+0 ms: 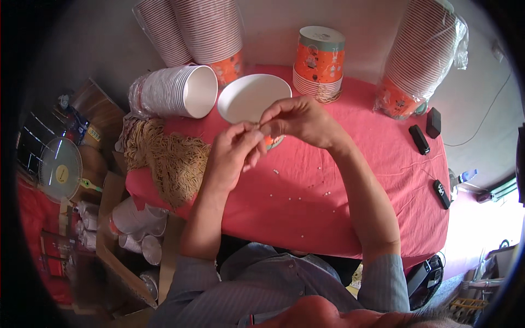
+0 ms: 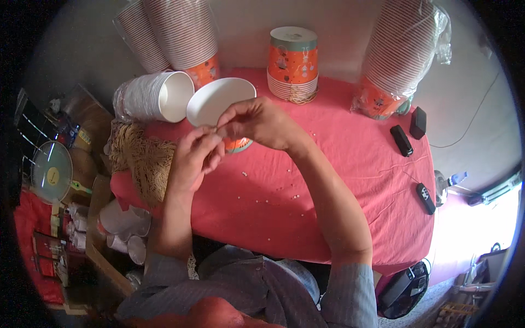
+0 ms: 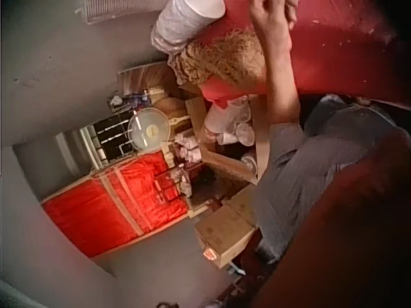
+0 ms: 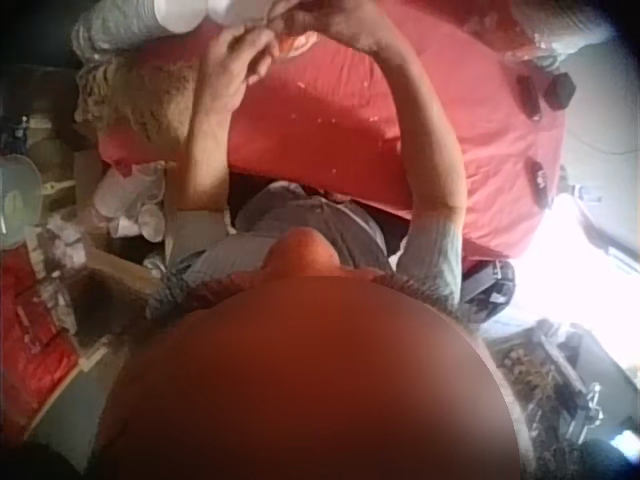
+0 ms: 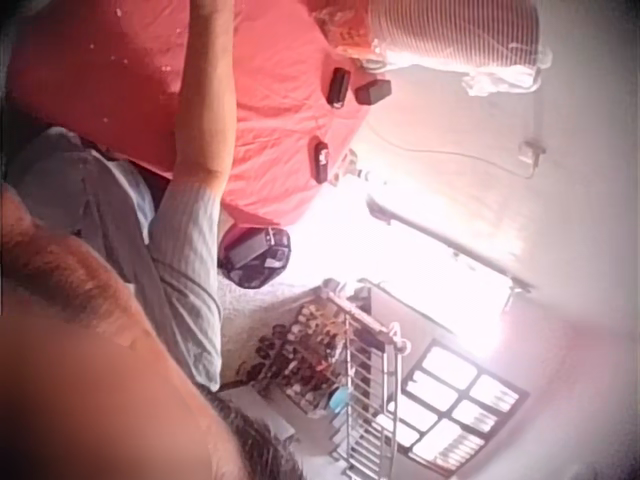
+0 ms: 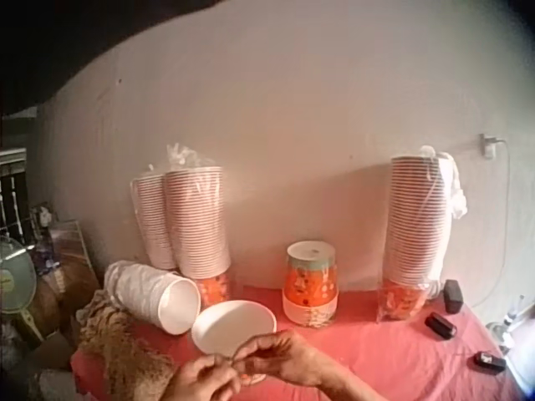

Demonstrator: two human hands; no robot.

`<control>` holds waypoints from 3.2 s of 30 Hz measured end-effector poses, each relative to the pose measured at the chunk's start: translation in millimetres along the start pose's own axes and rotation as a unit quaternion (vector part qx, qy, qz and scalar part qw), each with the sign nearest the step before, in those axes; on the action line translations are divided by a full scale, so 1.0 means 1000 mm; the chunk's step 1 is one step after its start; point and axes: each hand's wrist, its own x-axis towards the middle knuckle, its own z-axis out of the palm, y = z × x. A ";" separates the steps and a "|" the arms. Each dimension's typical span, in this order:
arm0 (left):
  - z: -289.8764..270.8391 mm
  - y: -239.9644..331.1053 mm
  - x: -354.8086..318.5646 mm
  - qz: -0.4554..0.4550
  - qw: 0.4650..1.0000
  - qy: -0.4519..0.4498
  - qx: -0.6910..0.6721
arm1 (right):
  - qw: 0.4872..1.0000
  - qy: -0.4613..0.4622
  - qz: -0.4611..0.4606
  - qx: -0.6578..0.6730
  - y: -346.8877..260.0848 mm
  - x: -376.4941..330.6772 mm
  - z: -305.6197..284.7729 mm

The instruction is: Threading elastic strings through pre-drilled holes in decorative paper cups.

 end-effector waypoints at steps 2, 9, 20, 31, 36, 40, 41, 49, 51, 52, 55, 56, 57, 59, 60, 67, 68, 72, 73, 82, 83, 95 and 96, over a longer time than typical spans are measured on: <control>-0.002 -0.007 -0.024 -0.005 0.999 0.033 -0.014 | 0.995 -0.059 0.010 -0.086 -0.013 -0.001 0.013; -0.008 -0.024 -0.066 -0.012 0.997 0.069 0.030 | 0.949 -0.111 -0.019 -0.296 -0.020 -0.009 0.043; 0.010 -0.029 -0.101 -0.027 0.992 0.075 0.096 | 0.986 -0.120 -0.004 -0.114 -0.010 -0.042 0.045; 0.007 -0.032 -0.100 -0.019 0.995 0.101 0.000 | 0.952 -0.185 0.094 -0.224 -0.022 -0.042 0.030; 0.011 -0.035 -0.098 -0.002 0.993 0.113 -0.026 | 0.946 -0.270 0.077 -0.161 0.009 -0.040 0.034; 0.009 -0.041 -0.102 0.007 0.991 0.128 -0.040 | 0.931 -0.262 0.066 -0.247 -0.002 -0.040 0.024; 0.009 -0.042 -0.103 0.008 0.990 0.128 -0.053 | 0.944 -0.237 0.071 -0.220 -0.003 -0.040 0.023; 0.013 -0.042 -0.102 0.011 0.989 0.126 -0.074 | 0.947 -0.267 0.106 -0.142 0.020 -0.039 0.036; 0.008 -0.043 -0.103 0.032 0.989 0.138 -0.045 | 0.949 -0.243 0.120 -0.163 0.007 -0.039 0.031; 0.008 -0.043 -0.104 0.033 0.989 0.139 -0.046 | 0.948 -0.245 0.120 -0.164 0.001 -0.039 0.027; 0.011 -0.045 -0.105 0.045 0.986 0.157 -0.019 | 0.964 -0.177 0.123 -0.153 -0.007 -0.038 0.020; 0.012 -0.044 -0.105 0.039 0.987 0.154 -0.015 | 0.973 -0.152 0.109 -0.133 -0.007 -0.037 0.020; 0.013 -0.044 -0.105 0.033 0.988 0.150 -0.011 | 0.981 -0.126 0.094 -0.113 -0.008 -0.037 0.021; 0.015 -0.041 -0.105 0.020 0.988 0.154 -0.005 | 0.982 -0.117 0.097 -0.110 -0.010 -0.037 0.028; 0.016 -0.040 -0.104 0.007 0.988 0.157 0.001 | 0.984 -0.107 0.099 -0.107 -0.010 -0.037 0.031; 0.022 -0.034 -0.104 0.025 0.977 0.154 0.146 | 0.944 -0.013 -0.220 -0.247 0.006 -0.045 0.063; 0.023 -0.034 -0.104 0.046 0.973 0.153 0.168 | 0.944 -0.013 -0.219 -0.246 0.007 -0.047 0.065; 0.025 -0.035 -0.106 0.134 0.922 0.158 0.328 | 0.938 -0.055 -0.177 -0.294 0.008 -0.049 0.068; 0.025 -0.037 -0.107 0.134 0.921 0.158 0.329 | 0.939 -0.074 -0.144 -0.302 0.008 -0.049 0.067; 0.026 -0.047 -0.108 0.201 0.865 0.252 0.384 | 0.949 -0.027 -0.173 -0.264 0.011 -0.047 0.067; 0.026 -0.047 -0.108 0.212 0.851 0.259 0.403 | 0.949 -0.028 -0.173 -0.263 0.010 -0.046 0.067; 0.021 -0.052 -0.099 0.348 0.741 0.258 0.514 | 0.935 -0.048 -0.170 -0.309 0.008 -0.048 0.063; 0.021 -0.052 -0.098 0.359 0.729 0.255 0.524 | 0.933 -0.053 -0.179 -0.308 0.007 -0.047 0.063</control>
